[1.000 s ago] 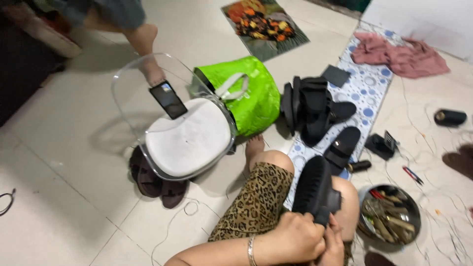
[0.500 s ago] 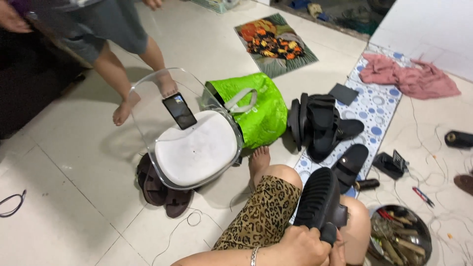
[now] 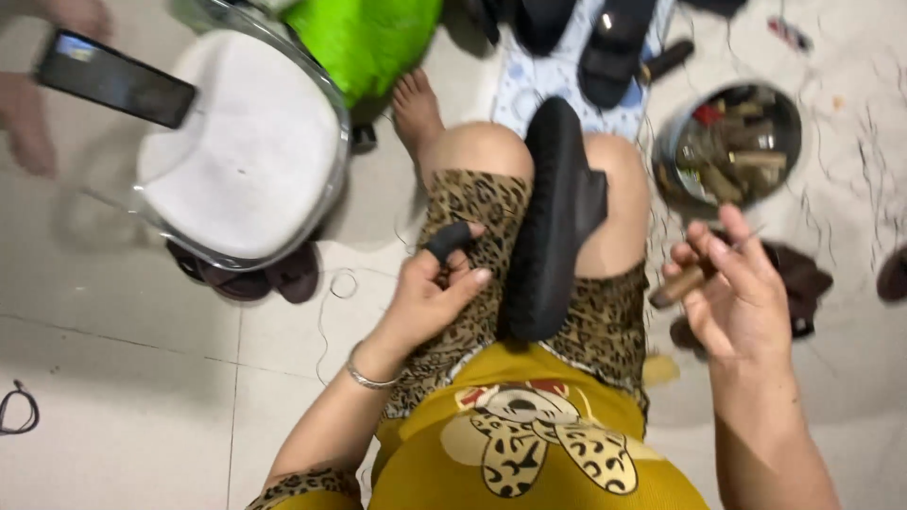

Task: Hand-sewing the sole of a sandal using a needle and thread to repair or assemble it.

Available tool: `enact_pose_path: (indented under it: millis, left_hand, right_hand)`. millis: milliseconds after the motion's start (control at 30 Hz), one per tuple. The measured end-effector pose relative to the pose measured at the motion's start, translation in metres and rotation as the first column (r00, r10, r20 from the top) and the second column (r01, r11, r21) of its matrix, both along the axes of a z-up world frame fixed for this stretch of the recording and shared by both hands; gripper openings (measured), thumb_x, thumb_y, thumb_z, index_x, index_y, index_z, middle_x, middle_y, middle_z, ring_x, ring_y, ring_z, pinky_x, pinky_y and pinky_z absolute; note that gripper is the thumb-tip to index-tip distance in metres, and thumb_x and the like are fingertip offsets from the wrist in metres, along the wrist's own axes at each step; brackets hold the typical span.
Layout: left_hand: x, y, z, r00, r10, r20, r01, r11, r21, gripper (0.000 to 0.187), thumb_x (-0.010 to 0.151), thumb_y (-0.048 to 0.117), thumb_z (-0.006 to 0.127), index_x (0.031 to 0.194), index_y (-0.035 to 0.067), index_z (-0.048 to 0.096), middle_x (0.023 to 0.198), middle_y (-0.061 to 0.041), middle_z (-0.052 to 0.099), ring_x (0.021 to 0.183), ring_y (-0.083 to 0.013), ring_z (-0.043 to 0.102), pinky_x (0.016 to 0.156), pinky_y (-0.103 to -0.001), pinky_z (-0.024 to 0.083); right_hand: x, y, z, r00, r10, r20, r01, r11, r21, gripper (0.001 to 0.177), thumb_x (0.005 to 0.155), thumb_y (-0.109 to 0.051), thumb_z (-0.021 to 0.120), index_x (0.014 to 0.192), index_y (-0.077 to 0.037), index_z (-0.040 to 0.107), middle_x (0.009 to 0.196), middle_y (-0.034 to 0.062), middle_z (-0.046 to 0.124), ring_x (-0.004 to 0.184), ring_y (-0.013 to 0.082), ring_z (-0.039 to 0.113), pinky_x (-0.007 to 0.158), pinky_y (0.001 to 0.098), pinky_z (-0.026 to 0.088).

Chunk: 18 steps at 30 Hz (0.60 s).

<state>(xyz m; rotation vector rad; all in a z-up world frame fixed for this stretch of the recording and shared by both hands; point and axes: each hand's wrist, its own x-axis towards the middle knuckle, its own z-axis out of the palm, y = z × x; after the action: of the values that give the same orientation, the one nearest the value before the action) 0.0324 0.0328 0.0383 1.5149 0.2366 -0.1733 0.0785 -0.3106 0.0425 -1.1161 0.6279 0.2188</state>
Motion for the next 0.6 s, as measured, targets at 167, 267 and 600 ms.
enact_pose_path:
  millis: [167,267,600]
  left_hand:
    - [0.002,-0.006,0.021,0.901,-0.397,0.176,0.355,0.907,0.225,0.072,0.079,0.022,0.089,0.139,0.001,0.055,0.064,-0.004,0.061,0.053,-0.0166,0.059,0.053,-0.027,0.051]
    - [0.016,-0.008,0.049,0.802,-0.583,0.134,0.47,0.753,0.46,0.097,0.077,0.033,0.088,0.152,-0.004,0.038,0.07,-0.01,0.062,0.056,-0.0281,0.064,0.055,-0.038,0.055]
    - [0.022,-0.014,0.052,0.764,-0.645,0.039,0.537,0.668,0.515,0.102,0.078,0.044,0.085,0.155,0.0,0.035,0.074,-0.012,0.063,0.061,-0.0355,0.068,0.059,-0.046,0.058]
  right_hand:
    - [-0.041,0.015,0.017,0.799,0.558,0.226,-0.454,0.805,-0.381,0.048,0.096,-0.001,0.051,0.144,-0.005,0.057,0.109,0.0219,0.064,0.071,0.0336,0.075,0.07,0.0493,0.064]
    - [-0.047,0.027,0.022,0.468,0.856,0.219,-0.523,0.468,-0.712,0.044,0.092,-0.009,0.06,0.135,-0.014,0.068,0.108,0.0119,0.076,0.09,0.0279,0.075,0.076,0.0412,0.062]
    - [-0.024,0.055,0.079,0.264,0.965,-0.008,-0.472,0.122,-0.873,0.04,0.095,-0.008,0.057,0.131,-0.02,0.07,0.086,0.0119,0.071,0.056,0.0212,0.066,0.049,0.0338,0.058]
